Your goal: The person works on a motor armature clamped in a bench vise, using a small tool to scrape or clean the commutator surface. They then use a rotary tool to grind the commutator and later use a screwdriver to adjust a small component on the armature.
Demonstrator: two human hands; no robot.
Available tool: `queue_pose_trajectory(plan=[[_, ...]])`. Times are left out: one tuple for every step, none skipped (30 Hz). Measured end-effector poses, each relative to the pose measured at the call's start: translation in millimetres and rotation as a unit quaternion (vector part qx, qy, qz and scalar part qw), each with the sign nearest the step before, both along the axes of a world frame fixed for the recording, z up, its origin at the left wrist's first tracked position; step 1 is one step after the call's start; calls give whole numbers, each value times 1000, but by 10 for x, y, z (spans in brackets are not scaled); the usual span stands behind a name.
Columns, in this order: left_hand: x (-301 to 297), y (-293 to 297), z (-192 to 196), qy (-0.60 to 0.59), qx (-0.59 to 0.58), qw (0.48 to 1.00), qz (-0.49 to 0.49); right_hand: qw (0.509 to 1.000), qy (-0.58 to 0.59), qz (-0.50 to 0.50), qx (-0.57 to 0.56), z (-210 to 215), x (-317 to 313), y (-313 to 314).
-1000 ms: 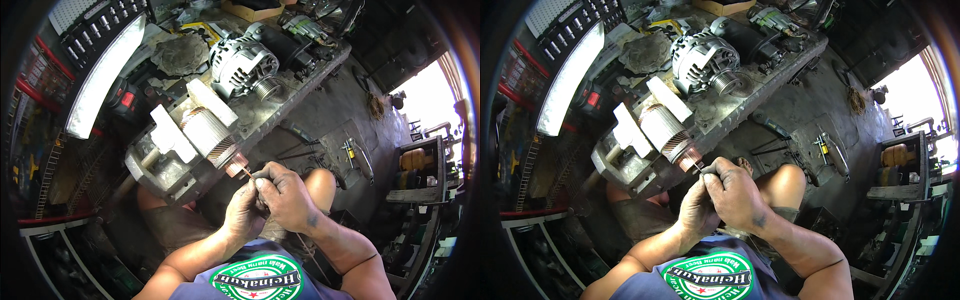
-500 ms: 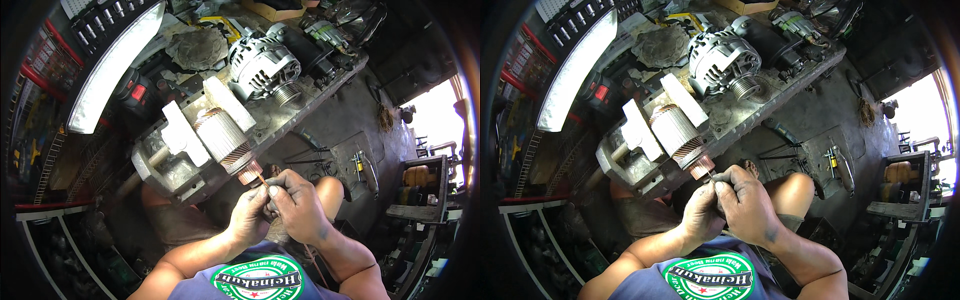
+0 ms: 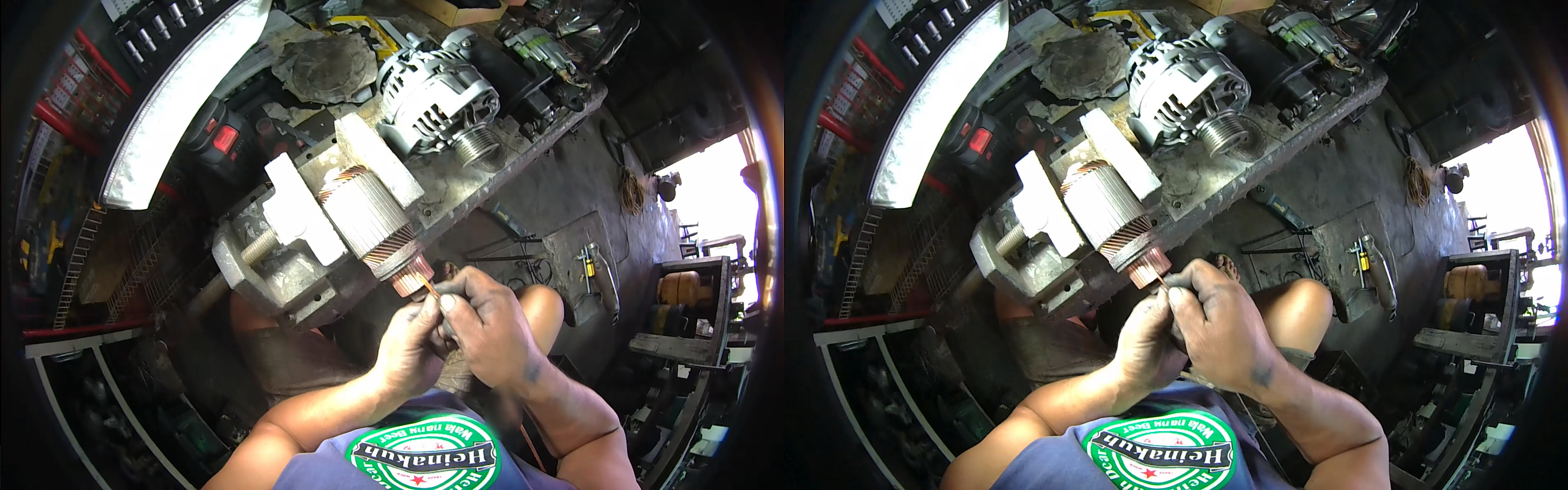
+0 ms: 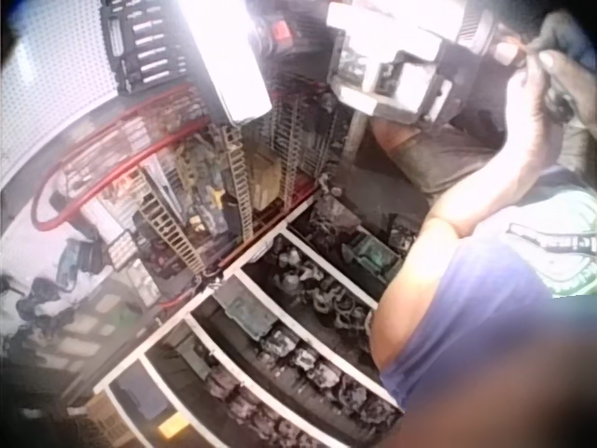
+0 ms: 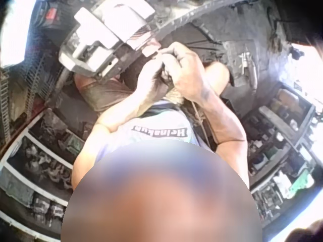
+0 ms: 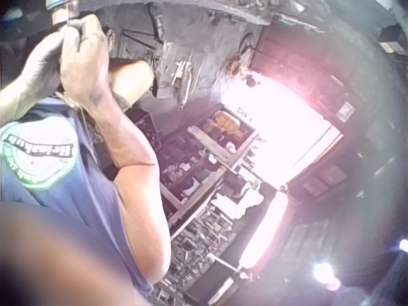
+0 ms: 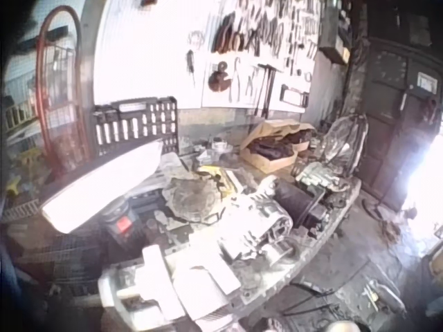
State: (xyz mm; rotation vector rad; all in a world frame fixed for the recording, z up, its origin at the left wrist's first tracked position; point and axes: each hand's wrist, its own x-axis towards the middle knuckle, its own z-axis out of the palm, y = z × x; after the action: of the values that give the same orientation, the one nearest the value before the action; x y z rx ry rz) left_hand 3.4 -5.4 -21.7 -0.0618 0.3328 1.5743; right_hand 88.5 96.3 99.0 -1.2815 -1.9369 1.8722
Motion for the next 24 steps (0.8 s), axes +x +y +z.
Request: queue_pose_trajectory(plan=[[-3, 5, -1, -1, 3, 1000, -7, 1000, -12, -8, 11, -1, -22, -17], [1, 3, -2, -7, 40, 999, -8, 998, -52, -20, 9, -6, -42, -24], [12, 7, -4, 11, -22, 1000, -15, 998, -43, -12, 35, -15, -59, -20], [23, 17, -10, -16, -32, 999, -4, 997, -8, 9, 77, -21, -64, -14], [33, 35, -16, -42, -43, 998, 0, 995, 1, 22, 102, -28, -74, -2], [54, 27, -8, -67, -55, 996, 1, 989, 34, 34, 139, -28, -70, -6], [67, 37, -2, -64, -52, 997, 6, 994, 31, 23, 107, -36, -75, -1], [80, 25, 17, -52, -58, 997, -9, 996, 2, 14, 91, -34, -65, -12], [91, 11, 43, -44, -63, 997, -15, 996, 1, 6, 85, -35, -61, -23], [91, 6, 70, -35, -107, 993, -38, 997, -40, -3, 59, -36, -56, -28], [75, 22, 88, -27, -87, 996, -14, 990, 27, 7, 136, -51, -70, -37], [58, 43, 114, -23, -92, 995, -8, 990, 18, 16, 137, -43, -66, -36], [36, 65, 142, -46, -73, 996, -7, 990, 10, 22, 139, -45, -72, -28], [55, 72, 184, -77, -78, 994, 13, 990, 28, 21, 136, -33, -71, -23], [61, 71, 219, -62, -94, 994, 1, 993, 8, 8, 113, -26, -72, -31], [75, 56, 251, -51, -97, 994, -4, 995, -9, 3, 104, 1, -54, -48], [81, 54, 260, -41, -95, 995, -7, 995, -35, -3, 91, 8, -50, -48], [117, 16, 272, -35, -95, 995, -9, 994, -83, -11, 66, 25, -28, -59], [104, 43, 230, -41, -101, 994, -19, 994, -47, -11, 102, -1, -50, -56], [55, 28, 180, -36, -46, 998, -29, 992, -21, 2, 125, 5, -36, -68], [47, 44, 134, -40, -49, 998, -24, 990, -11, 9, 138, -17, -59, -47], [39, 48, 83, -44, -57, 997, -6, 989, 16, 15, 147, -27, -65, -47], [46, 22, 51, -51, -60, 996, -27, 989, 7, 17, 146, -37, -72, -39], [62, 6, 25, -44, -61, 997, -23, 991, -13, 12, 136, -39, -69, -48]])
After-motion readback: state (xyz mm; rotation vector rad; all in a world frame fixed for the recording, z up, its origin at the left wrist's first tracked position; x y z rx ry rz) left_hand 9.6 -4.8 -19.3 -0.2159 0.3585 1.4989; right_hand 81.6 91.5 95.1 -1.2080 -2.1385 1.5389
